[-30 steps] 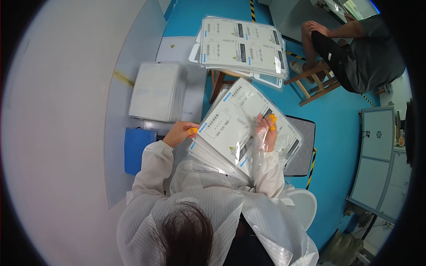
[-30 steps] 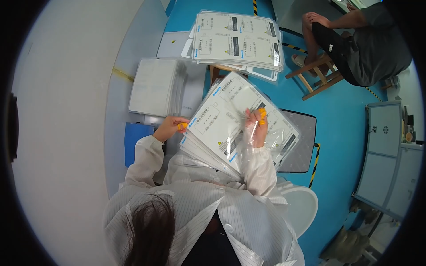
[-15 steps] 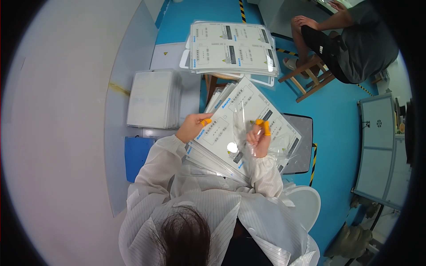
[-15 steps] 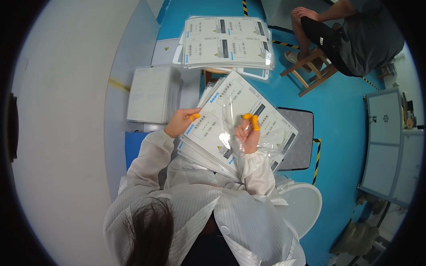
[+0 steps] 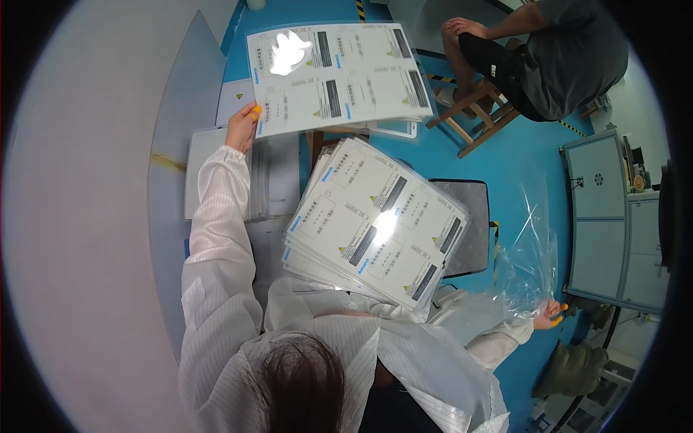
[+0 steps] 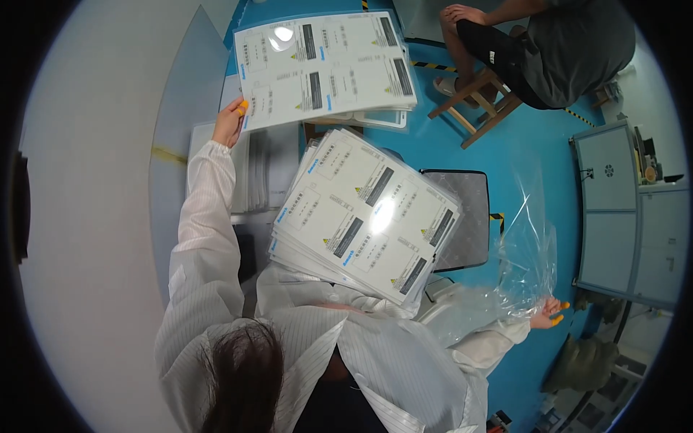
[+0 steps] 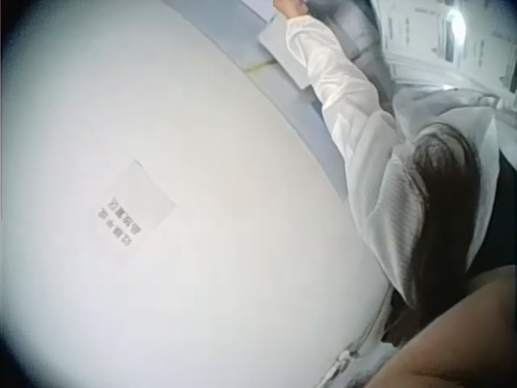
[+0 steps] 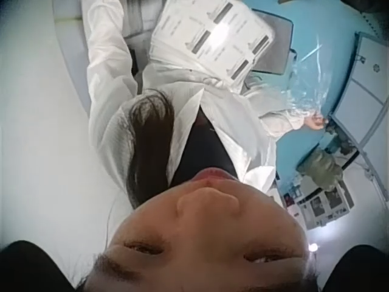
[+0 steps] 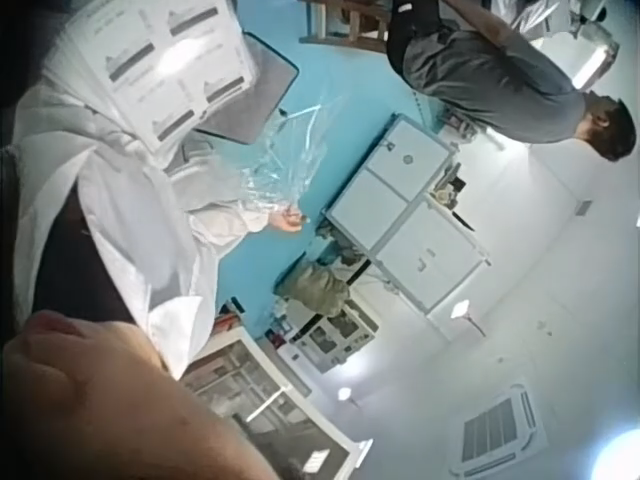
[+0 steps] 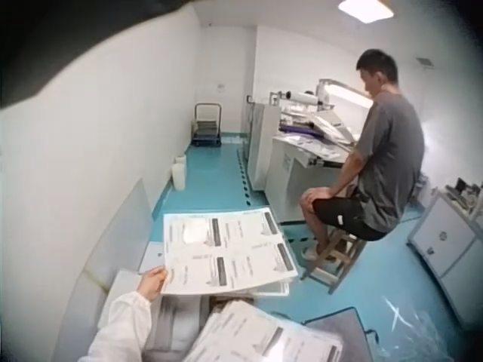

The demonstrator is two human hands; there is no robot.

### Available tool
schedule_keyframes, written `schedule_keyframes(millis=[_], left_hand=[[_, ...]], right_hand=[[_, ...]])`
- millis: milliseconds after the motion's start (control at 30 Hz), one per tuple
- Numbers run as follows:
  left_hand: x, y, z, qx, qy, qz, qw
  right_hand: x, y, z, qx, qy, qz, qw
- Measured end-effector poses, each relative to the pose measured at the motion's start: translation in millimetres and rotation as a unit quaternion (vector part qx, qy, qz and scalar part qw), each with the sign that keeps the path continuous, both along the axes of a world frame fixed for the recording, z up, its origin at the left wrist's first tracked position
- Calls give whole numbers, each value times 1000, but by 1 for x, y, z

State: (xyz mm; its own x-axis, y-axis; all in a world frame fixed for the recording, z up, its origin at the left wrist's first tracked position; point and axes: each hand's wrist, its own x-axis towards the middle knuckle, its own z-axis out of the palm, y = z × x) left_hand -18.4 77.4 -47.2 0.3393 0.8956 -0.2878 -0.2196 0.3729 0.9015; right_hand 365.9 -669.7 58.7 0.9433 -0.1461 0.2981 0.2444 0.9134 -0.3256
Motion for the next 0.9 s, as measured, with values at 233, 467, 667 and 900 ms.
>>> schedule_keyframes(millis=[233,467,667,900], left_hand=[[68,37,-16,40,102,41,993],[76,45,-15,179,293,79,936],[58,38,-6,231,337,72,910],[6,-56,17,317,314,-167,879]], right_hand=[[-53,50,59,-115,9,-27,993],[-101,139,108,-313,-177,205,911],[-163,278,57,-467,-140,305,818],[-239,393,-63,-570,-178,470,650]])
